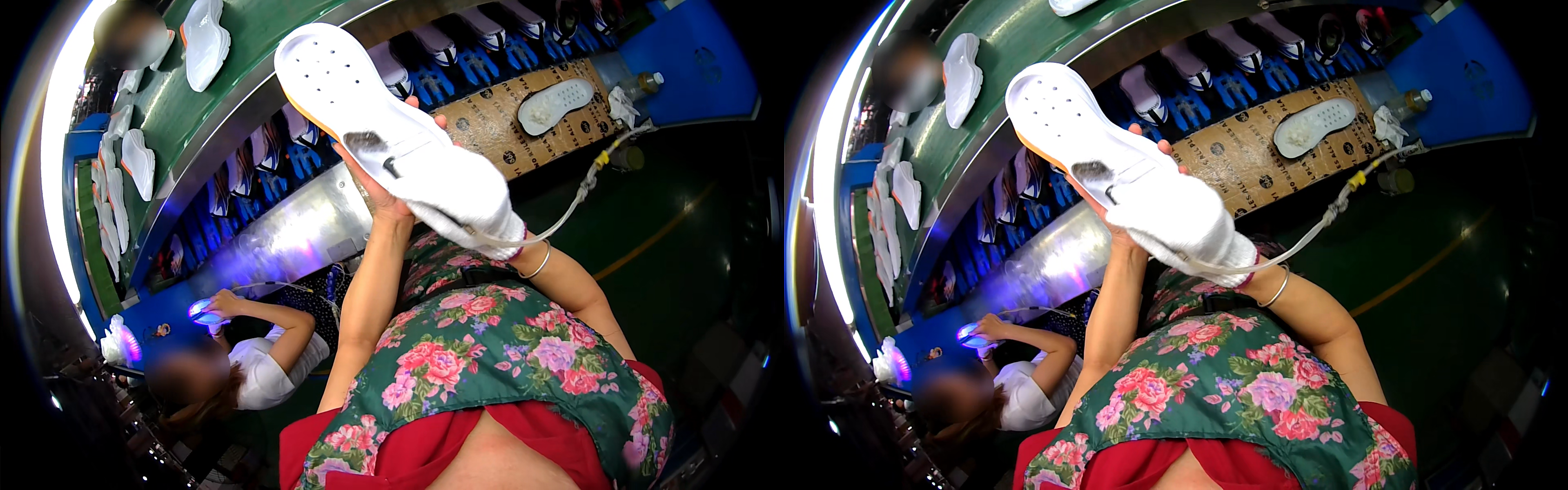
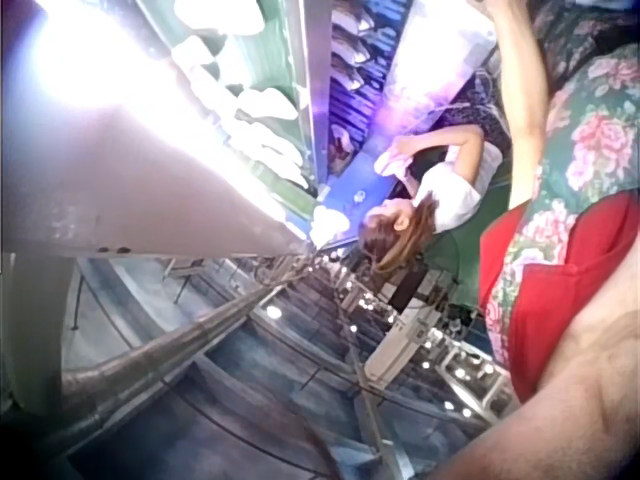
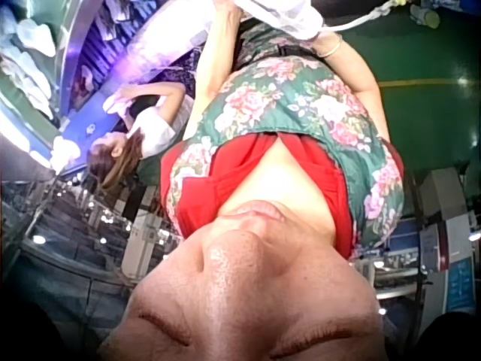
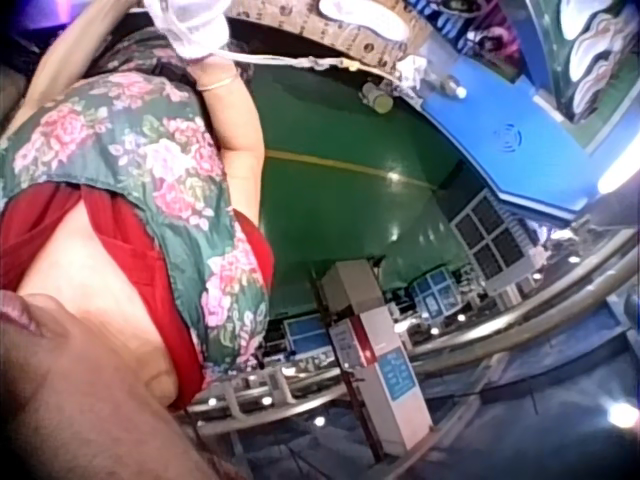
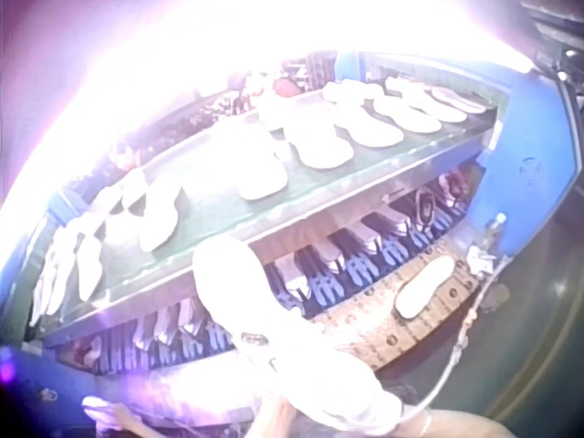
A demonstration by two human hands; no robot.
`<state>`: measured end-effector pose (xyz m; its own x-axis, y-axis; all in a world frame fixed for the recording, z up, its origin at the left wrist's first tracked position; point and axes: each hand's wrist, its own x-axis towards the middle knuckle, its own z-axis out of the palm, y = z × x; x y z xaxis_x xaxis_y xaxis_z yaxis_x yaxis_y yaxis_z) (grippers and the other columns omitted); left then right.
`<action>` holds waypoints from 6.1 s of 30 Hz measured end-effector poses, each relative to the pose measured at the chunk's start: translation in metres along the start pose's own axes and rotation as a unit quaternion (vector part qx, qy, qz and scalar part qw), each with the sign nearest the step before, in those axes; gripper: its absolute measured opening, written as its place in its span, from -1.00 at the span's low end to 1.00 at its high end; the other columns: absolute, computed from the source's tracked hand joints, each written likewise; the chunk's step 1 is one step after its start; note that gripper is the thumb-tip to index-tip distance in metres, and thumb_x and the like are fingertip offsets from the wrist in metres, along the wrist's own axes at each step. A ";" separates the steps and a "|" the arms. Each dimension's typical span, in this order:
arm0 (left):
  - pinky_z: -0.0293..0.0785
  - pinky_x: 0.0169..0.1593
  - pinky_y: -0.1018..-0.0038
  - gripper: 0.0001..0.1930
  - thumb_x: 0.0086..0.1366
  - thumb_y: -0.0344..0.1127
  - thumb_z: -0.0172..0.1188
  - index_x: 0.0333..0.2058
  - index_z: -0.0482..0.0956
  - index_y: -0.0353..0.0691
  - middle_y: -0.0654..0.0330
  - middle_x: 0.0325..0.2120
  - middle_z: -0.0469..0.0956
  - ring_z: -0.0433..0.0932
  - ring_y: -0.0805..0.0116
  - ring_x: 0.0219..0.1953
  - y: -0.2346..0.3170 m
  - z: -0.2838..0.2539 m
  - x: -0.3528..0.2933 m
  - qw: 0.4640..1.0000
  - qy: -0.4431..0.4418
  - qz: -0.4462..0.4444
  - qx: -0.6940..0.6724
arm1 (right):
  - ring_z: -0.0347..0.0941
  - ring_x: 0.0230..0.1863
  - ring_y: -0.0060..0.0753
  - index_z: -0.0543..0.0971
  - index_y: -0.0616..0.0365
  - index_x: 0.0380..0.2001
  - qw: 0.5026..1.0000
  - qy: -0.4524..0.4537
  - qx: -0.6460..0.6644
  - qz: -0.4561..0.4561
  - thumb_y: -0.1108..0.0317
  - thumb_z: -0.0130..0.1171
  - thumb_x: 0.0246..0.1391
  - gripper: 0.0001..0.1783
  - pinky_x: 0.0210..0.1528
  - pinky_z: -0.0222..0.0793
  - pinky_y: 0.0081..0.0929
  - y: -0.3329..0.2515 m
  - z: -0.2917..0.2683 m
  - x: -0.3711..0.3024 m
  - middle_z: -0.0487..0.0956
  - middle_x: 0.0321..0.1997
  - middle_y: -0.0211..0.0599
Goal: The person uses a brush to apply glue to the inner surface of white shoe soles and then places the soles onto an overhead conveyor rack.
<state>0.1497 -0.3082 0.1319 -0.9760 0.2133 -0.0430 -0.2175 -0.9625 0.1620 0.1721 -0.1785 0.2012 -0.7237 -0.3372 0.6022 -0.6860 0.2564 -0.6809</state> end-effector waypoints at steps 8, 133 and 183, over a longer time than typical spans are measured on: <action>0.51 0.02 -0.14 0.10 0.02 0.65 -0.01 0.32 0.16 -0.09 -0.12 0.14 0.40 0.47 -0.31 0.01 0.011 -0.004 0.002 0.994 -0.078 0.046 -0.055 | 0.63 -0.23 -0.18 0.71 0.12 -0.26 0.996 -0.004 0.076 0.039 0.45 0.37 -0.06 -0.78 -0.15 0.51 -0.37 0.004 -0.012 0.003 0.68 -0.27 -0.21; 0.62 -0.06 -0.08 0.28 -0.10 0.31 0.47 0.37 -0.05 -0.36 -0.52 0.18 0.10 0.44 -0.40 0.02 0.214 0.041 -0.079 0.938 -0.283 0.124 0.158 | 0.59 -0.21 -0.23 0.63 0.26 -0.25 0.740 0.070 0.499 0.445 0.66 0.20 -0.03 -0.77 -0.28 0.56 -0.47 0.022 0.002 -0.033 0.64 -0.15 -0.02; 0.30 0.20 0.22 -0.74 0.25 -0.43 0.04 -0.08 0.33 -0.28 -0.05 -0.01 0.40 0.41 0.16 0.04 0.280 0.030 -0.221 0.311 0.290 0.704 0.569 | 0.55 -0.36 -0.36 0.59 0.35 -0.15 0.744 0.028 0.470 0.474 0.57 0.26 0.03 -0.74 -0.35 0.47 -0.57 0.036 0.035 -0.021 0.63 -0.17 0.01</action>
<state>0.3039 -0.6200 0.2163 -0.0163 -0.6692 0.7429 0.2393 0.7188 0.6527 0.1654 -0.1933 0.1493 -0.8690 -0.3634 -0.3357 0.4712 -0.4009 -0.7857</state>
